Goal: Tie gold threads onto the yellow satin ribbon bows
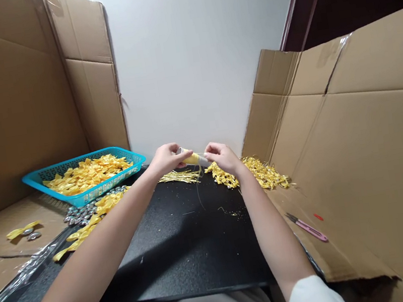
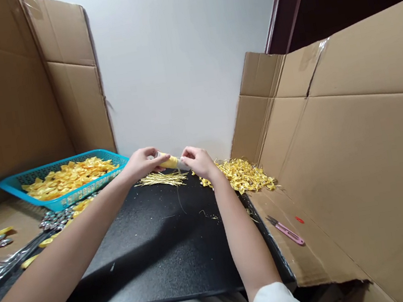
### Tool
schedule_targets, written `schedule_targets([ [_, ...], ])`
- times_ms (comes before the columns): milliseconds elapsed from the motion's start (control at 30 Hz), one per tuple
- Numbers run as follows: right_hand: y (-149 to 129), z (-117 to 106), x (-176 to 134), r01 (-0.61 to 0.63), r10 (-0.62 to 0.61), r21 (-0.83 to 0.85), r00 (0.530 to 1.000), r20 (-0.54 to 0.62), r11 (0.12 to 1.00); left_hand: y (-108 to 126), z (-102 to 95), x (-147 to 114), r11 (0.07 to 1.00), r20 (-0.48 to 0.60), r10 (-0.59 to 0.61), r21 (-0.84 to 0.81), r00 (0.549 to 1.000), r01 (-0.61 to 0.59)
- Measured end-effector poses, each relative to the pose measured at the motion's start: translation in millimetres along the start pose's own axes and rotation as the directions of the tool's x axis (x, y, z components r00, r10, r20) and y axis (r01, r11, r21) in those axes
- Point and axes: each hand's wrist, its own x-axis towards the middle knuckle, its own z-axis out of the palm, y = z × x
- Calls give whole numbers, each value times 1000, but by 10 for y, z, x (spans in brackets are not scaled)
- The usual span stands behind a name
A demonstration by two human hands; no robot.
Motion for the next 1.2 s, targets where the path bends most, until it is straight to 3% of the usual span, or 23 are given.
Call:
schedule_targets([
  [67, -73, 123, -21, -11, 9, 31, 999, 44, 999, 9, 15, 2, 991, -90, 71, -108, 993, -81],
  [167, -92, 371, -10, -114, 123, 164, 991, -47, 980, 25, 37, 7, 929, -157, 109, -336, 981, -157],
  [300, -10, 631, 58, -211, 299, 445, 944, -138, 871, -11, 53, 50, 847, -66, 44, -527, 997, -72],
  [467, 177, 701, 95, -213, 351, 547, 923, -160, 810, -127, 55, 139, 792, 29, -22, -610, 999, 36],
  [567, 309, 700, 76, -267, 376, 559, 922, -88, 785, -175, 46, 167, 791, 158, -41, -598, 987, 128],
  [633, 379, 705, 61, -233, 310, 545, 949, -51, 805, -196, 40, 176, 813, 226, -58, -554, 972, 178],
  [733, 425, 714, 52, -142, 157, 481, 988, 8, 865, -210, 34, 176, 860, 245, -94, -469, 965, 202],
  [800, 419, 707, 49, -141, 122, 445, 990, 72, 885, -204, 28, 162, 894, 241, -109, -401, 964, 201],
  [900, 393, 668, 35, -221, 141, 437, 968, 209, 872, -174, 5, 117, 911, 278, -159, -329, 947, 249],
  [1033, 387, 606, 2, -372, 218, 415, 902, 374, 830, -132, -35, 38, 900, 436, -239, -235, 867, 366],
  [1133, 387, 582, -5, -427, 275, 384, 879, 391, 819, -134, -49, 12, 901, 501, -261, -180, 825, 394],
  [1200, 372, 569, 2, -426, 289, 361, 881, 374, 830, -148, -56, 19, 904, 501, -249, -186, 829, 384],
])
